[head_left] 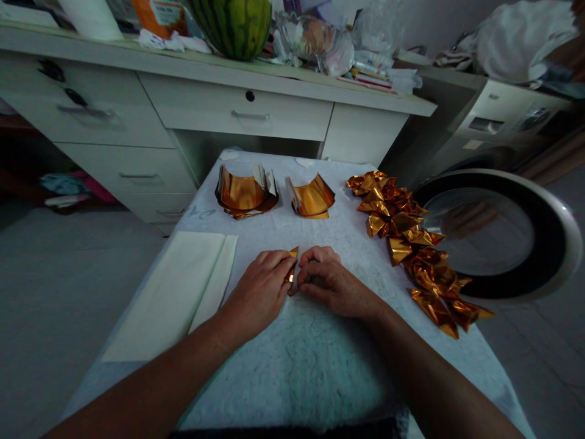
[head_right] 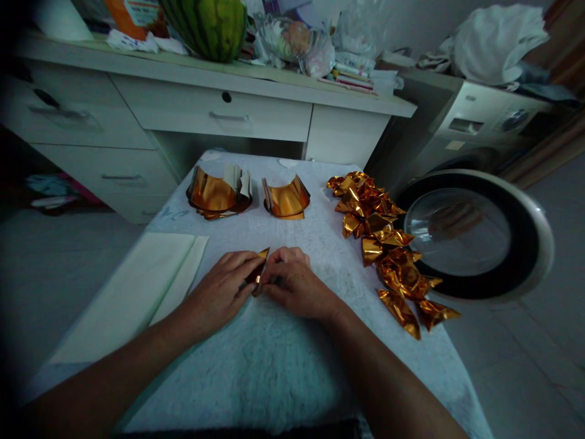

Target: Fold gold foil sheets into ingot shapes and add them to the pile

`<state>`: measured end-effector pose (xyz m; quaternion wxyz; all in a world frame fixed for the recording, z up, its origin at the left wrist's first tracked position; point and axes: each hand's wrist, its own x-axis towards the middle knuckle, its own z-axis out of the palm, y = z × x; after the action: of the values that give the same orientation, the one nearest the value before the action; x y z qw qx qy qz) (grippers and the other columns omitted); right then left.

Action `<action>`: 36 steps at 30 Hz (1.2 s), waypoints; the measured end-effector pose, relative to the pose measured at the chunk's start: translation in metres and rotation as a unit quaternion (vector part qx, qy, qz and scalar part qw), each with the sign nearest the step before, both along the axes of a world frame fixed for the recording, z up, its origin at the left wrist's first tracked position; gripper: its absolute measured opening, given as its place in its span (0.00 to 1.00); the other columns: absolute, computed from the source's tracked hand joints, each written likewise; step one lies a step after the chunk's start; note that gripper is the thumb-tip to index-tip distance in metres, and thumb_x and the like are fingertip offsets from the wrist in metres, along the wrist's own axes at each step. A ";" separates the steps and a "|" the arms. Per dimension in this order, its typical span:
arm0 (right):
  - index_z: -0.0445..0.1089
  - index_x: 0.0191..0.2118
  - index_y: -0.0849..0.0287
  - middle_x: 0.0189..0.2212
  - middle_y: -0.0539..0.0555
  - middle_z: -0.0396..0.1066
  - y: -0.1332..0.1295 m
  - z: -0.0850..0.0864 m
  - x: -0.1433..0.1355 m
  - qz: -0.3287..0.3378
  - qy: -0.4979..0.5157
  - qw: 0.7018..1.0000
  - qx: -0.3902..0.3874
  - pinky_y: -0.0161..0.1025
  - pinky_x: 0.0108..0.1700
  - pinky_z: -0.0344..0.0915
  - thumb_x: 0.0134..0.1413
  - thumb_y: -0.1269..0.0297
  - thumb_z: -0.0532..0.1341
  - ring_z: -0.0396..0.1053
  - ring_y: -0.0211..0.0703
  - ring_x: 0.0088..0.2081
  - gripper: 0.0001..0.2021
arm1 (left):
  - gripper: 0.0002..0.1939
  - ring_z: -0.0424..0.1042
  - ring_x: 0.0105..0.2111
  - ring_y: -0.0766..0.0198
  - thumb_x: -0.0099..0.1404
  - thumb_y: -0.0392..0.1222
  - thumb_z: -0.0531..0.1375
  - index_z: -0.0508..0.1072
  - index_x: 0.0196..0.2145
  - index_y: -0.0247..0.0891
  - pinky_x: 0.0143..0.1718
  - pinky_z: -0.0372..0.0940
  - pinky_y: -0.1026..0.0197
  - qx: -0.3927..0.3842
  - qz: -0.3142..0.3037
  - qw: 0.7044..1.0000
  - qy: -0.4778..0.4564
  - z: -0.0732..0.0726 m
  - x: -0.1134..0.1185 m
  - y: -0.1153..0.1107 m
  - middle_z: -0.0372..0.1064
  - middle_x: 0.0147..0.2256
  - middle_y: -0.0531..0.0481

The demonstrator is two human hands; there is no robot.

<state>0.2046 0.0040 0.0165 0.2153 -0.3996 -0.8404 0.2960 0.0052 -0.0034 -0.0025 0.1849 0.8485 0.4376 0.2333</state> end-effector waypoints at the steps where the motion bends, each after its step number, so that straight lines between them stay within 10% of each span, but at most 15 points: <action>1: 0.74 0.35 0.55 0.42 0.52 0.66 0.000 -0.001 0.000 0.002 0.000 1.000 0.001 0.47 0.53 0.54 0.57 0.68 0.64 0.60 0.45 0.48 0.02 | 0.18 0.64 0.50 0.52 0.65 0.31 0.52 0.67 0.52 0.37 0.54 0.62 0.48 -0.004 -0.006 1.000 -0.005 0.000 0.000 0.000 0.67 0.50 0.42; 12: 0.72 0.31 0.57 0.41 0.52 0.67 0.001 -0.010 -0.012 -0.084 -0.024 0.996 0.023 0.47 0.50 0.56 0.53 0.70 0.66 0.60 0.46 0.46 0.03 | 0.09 0.65 0.43 0.56 0.60 0.27 0.53 0.64 0.32 0.41 0.46 0.63 0.51 -0.051 -0.011 0.997 -0.054 0.011 -0.001 0.000 0.67 0.39 0.48; 36: 0.71 0.29 0.57 0.40 0.52 0.67 0.000 -0.014 -0.015 -0.112 -0.038 0.992 0.039 0.46 0.49 0.55 0.51 0.69 0.68 0.60 0.46 0.45 0.04 | 0.07 0.62 0.53 0.56 0.61 0.29 0.58 0.67 0.32 0.39 0.55 0.60 0.49 -0.095 -0.006 0.995 -0.038 0.012 -0.002 -0.001 0.65 0.48 0.47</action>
<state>0.1894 0.0036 0.0022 0.2303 -0.4939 -0.8086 0.2218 0.0027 -0.0040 0.0091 0.2823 0.8203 0.4454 0.2216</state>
